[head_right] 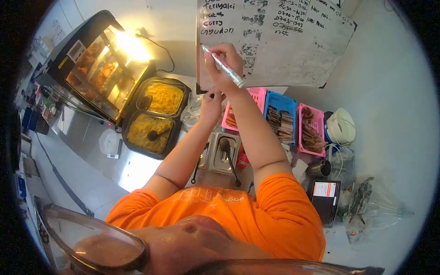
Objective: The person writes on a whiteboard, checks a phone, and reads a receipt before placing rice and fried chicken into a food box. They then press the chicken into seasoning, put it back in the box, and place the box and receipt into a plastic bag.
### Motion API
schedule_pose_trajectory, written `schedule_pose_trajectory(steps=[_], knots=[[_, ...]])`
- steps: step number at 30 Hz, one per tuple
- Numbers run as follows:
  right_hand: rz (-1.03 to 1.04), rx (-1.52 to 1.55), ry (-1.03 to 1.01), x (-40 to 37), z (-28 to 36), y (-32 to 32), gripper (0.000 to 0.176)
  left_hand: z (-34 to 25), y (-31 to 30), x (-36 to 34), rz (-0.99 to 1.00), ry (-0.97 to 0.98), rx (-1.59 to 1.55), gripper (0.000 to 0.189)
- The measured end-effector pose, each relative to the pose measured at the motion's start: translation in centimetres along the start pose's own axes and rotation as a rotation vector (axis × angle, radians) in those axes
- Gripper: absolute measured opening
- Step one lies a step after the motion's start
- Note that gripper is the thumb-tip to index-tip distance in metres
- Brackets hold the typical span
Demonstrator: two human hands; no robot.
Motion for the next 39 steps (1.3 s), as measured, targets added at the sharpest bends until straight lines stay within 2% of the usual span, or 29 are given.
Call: schedule_pose_trajectory(steps=[2, 8, 11, 17, 20, 23, 26, 29, 32, 35, 39], knots=[[0.008, 0.006, 0.071, -0.2, -0.3, 0.0, 0.019, -0.6, 0.4, -0.2, 0.012, 0.023, -0.052, 0.036], [-0.045, 0.046, 0.023, 0.3, -1.4, 0.2, 0.018, 0.1, 0.3, -0.1, 0.001, -0.004, -0.102, 0.036], [0.077, -0.048, -0.022, 0.2, -1.7, -0.2, 0.019, 0.2, 0.0, -0.2, 0.047, -0.019, -0.025, 0.039], [0.065, -0.046, -0.011, 0.0, -1.6, 0.0, 0.019, 0.1, 0.4, -0.4, -0.027, -0.022, 0.141, 0.038], [-0.002, -0.086, -0.073, 0.3, -1.4, 0.1, 0.018, 1.0, 0.0, -0.1, -0.007, -0.037, 0.251, 0.038], [-0.042, -0.179, -0.004, 0.5, -1.2, 0.1, 0.017, 1.9, 0.0, 0.3, -0.029, -0.003, 0.176, 0.037], [-0.041, -0.175, -0.016, 0.5, -1.7, 0.0, 0.016, 1.7, 0.2, 0.3, 0.003, 0.048, 0.093, 0.037], [0.043, -0.21, -0.032, 0.5, -1.3, -0.2, 0.017, 1.7, 0.3, 0.1, -0.009, 0.029, 0.088, 0.038], [-0.11, -0.163, 0.01, 0.5, -1.3, -0.1, 0.016, 1.5, 0.7, 0.0, -0.008, 0.038, 0.042, 0.038], [0.027, -0.229, -0.027, 0.4, -1.7, -0.5, 0.016, 0.9, 0.8, 0.0, -0.034, 0.002, 0.078, 0.038], [-0.015, -0.264, -0.035, 0.9, -2.1, -0.5, 0.017, 0.8, 1.0, -0.1, -0.013, 0.024, 0.025, 0.038]])
Point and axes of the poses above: each hand's wrist, its own x-axis towards the middle knuckle, its own y-axis out of the palm, z = x × y, the point moved 1 cm from there along x, towards the middle knuckle, and after that the axes turned 3 degrees about z, right-handed, at the moved point
